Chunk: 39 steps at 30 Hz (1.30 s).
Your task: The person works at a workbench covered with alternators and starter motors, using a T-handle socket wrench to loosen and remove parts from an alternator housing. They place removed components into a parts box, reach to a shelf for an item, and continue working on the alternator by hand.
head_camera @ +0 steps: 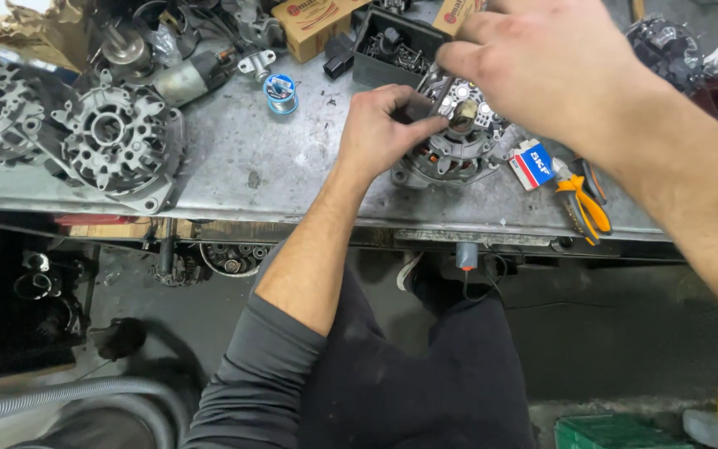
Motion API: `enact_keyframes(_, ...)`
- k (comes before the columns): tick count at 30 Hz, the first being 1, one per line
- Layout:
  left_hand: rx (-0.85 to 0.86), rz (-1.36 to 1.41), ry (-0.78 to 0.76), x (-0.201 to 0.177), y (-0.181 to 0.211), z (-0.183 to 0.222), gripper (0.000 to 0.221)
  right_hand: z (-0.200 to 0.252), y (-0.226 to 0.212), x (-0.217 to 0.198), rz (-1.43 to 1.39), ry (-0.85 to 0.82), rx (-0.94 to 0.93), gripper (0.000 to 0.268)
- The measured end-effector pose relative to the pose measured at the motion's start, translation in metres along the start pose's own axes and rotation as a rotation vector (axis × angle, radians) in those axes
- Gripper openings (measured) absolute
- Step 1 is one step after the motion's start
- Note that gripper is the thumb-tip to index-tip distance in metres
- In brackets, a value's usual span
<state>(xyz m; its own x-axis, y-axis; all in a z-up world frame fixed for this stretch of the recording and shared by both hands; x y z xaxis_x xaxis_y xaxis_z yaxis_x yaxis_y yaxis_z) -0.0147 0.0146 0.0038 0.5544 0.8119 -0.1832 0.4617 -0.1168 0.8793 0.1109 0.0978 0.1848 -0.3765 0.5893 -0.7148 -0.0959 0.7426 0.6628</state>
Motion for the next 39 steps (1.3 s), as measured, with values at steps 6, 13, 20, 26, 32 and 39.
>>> enact_keyframes(6, 0.012, -0.099, 0.014, -0.008, -0.004, 0.0, 0.029, -0.005, -0.004, 0.011, -0.124, -0.002, -0.071, 0.028)
enact_keyframes(13, -0.026, -0.074, 0.005, -0.005, -0.007, 0.0, 0.028, -0.009, -0.004, 0.005, -0.15, 0.039, -0.117, 0.032)
enact_keyframes(20, 0.088, -0.055, 0.018, -0.004, 0.0, 0.0, 0.034, -0.003, -0.005, 0.044, -0.582, -0.171, 0.436, 0.027)
enact_keyframes(26, 0.005, -0.041, -0.026, 0.0, -0.017, -0.005, 0.035, 0.047, -0.038, 0.129, -1.721, 0.044, 1.037, 0.029)
enact_keyframes(32, 0.311, -0.094, 0.065, -0.011, -0.022, -0.001, 0.035, 0.05, -0.077, 0.146, -1.673, 0.436, 0.929, 0.02)
enact_keyframes(39, -0.089, -0.022, 0.019, -0.01, -0.009, 0.002, 0.046, 0.03, -0.083, 0.12, -1.449, 0.563, 1.089, 0.021)
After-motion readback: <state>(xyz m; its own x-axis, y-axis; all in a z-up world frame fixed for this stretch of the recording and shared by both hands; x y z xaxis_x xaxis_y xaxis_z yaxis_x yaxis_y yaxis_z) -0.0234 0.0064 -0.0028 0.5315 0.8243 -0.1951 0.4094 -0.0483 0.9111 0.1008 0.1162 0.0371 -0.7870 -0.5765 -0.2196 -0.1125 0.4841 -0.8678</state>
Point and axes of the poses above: each hand's wrist, its own z-axis away from the middle knuckle, its own x-axis out of the palm, y = z × x, the point moved 2 cm from there along -z, towards the middle knuckle, and after that the axes turned 8 degrees about y, right-handed, at the moved point
